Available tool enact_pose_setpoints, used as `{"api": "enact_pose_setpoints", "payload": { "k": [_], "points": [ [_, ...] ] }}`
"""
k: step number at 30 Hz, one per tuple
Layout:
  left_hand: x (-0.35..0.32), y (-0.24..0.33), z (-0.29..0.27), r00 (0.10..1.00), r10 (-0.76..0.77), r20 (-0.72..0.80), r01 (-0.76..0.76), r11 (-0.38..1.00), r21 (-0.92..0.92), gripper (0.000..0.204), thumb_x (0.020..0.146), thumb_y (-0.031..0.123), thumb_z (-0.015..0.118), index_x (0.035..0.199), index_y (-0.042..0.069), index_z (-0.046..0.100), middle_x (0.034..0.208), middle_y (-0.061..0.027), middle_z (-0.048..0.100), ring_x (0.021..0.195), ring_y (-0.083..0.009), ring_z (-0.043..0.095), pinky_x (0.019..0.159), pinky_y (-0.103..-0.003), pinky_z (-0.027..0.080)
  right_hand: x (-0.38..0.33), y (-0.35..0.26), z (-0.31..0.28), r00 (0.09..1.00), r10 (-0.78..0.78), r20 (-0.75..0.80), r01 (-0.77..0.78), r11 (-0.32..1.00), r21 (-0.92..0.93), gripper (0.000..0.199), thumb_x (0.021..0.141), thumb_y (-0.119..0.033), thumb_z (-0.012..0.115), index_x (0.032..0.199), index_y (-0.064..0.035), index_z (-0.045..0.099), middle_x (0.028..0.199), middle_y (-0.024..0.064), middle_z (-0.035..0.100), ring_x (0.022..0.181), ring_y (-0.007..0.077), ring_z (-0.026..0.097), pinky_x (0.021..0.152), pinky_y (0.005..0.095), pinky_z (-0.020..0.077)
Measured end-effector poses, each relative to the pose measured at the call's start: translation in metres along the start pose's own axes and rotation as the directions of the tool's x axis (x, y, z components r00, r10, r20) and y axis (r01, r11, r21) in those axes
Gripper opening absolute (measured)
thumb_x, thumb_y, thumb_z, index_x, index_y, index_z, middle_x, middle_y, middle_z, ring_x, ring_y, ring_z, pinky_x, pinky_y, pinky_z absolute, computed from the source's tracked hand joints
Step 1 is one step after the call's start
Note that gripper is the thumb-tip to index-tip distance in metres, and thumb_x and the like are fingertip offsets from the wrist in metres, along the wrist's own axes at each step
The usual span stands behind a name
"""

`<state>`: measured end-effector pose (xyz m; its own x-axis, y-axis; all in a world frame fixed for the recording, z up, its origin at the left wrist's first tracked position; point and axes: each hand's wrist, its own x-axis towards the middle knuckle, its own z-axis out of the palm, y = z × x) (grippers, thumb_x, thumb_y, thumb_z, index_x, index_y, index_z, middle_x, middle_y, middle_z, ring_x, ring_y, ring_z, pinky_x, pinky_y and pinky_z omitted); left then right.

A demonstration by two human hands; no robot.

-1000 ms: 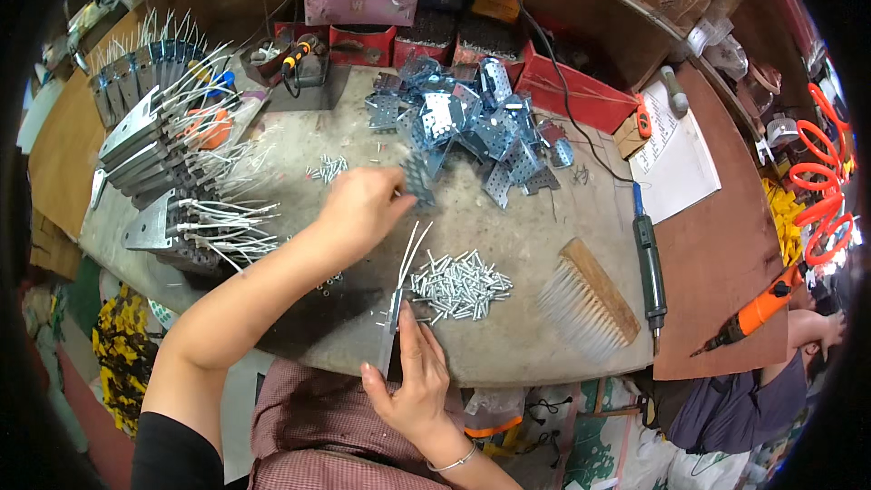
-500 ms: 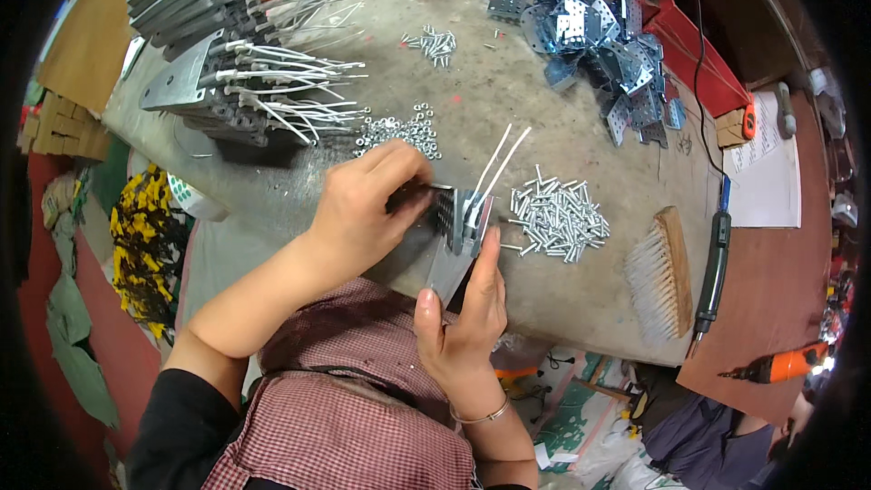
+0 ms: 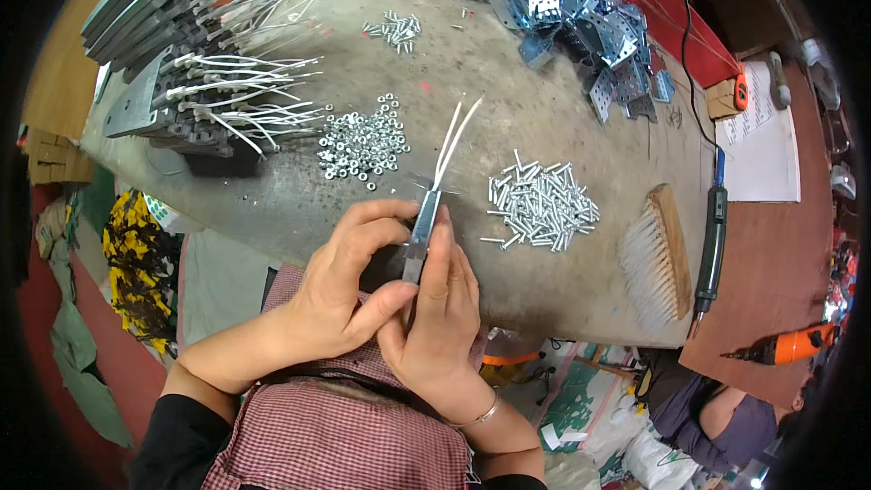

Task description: The person assembles metal components by attaching perforated metal plates with screws using an electric screwdriver, then stacks the completed parts on the workbench.

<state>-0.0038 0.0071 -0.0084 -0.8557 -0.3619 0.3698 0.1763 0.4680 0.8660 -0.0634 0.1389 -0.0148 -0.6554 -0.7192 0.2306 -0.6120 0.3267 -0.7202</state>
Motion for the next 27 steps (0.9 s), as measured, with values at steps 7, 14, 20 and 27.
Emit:
{"api": "enact_pose_setpoints", "payload": {
  "k": [7,14,20,27],
  "points": [
    [0.002,-0.009,-0.006,0.991,0.126,0.054,-0.135,0.965,0.226,0.048,0.075,0.023,0.069,0.112,0.003,0.048,0.109,-0.0158,0.054,0.082,-0.0294,0.057,0.069,-0.036,0.044,0.016,0.048,-0.109,0.963,0.167,-0.213,-0.188,0.979,-0.082,0.065,0.077,-0.021,0.070,0.132,0.0040,0.044,0.138,0.0200,0.042,0.131,0.0320,0.037,0.109,0.0415,0.0251],
    [0.002,-0.008,-0.007,0.990,0.141,0.022,-0.142,0.976,0.162,0.056,0.073,0.025,0.072,0.116,-0.001,0.046,0.111,-0.0188,0.056,0.091,-0.0340,0.058,0.076,-0.038,0.046,-0.013,0.230,-0.299,0.832,0.309,-0.461,-0.549,0.330,-0.768,0.059,0.079,-0.018,0.064,0.133,-0.0064,0.045,0.123,0.0217,0.052,0.112,0.0381,0.050,0.094,0.0436,0.0408],
    [-0.002,-0.014,-0.046,0.994,0.091,-0.056,-0.052,0.869,0.492,0.059,0.075,0.018,0.070,0.123,-0.004,0.045,0.112,-0.0215,0.055,0.099,-0.0384,0.056,0.085,-0.042,0.045,0.008,0.218,-0.291,0.841,0.373,-0.391,-0.464,0.125,-0.877,0.066,0.074,-0.018,0.064,0.137,-0.0156,0.042,0.112,0.0177,0.060,0.097,0.0355,0.058,0.081,0.0442,0.0476],
    [-0.004,-0.027,-0.062,0.991,0.119,-0.056,-0.054,0.758,0.650,0.049,0.074,-0.008,0.057,0.122,-0.004,0.047,0.110,-0.0206,0.057,0.097,-0.0375,0.057,0.086,-0.042,0.045,-0.017,0.283,-0.357,0.806,0.482,-0.344,-0.520,0.854,-0.022,0.059,0.079,-0.020,0.061,0.135,-0.0139,0.045,0.121,0.0157,0.060,0.101,0.0324,0.063,0.084,0.0425,0.0481]
  ]
}}
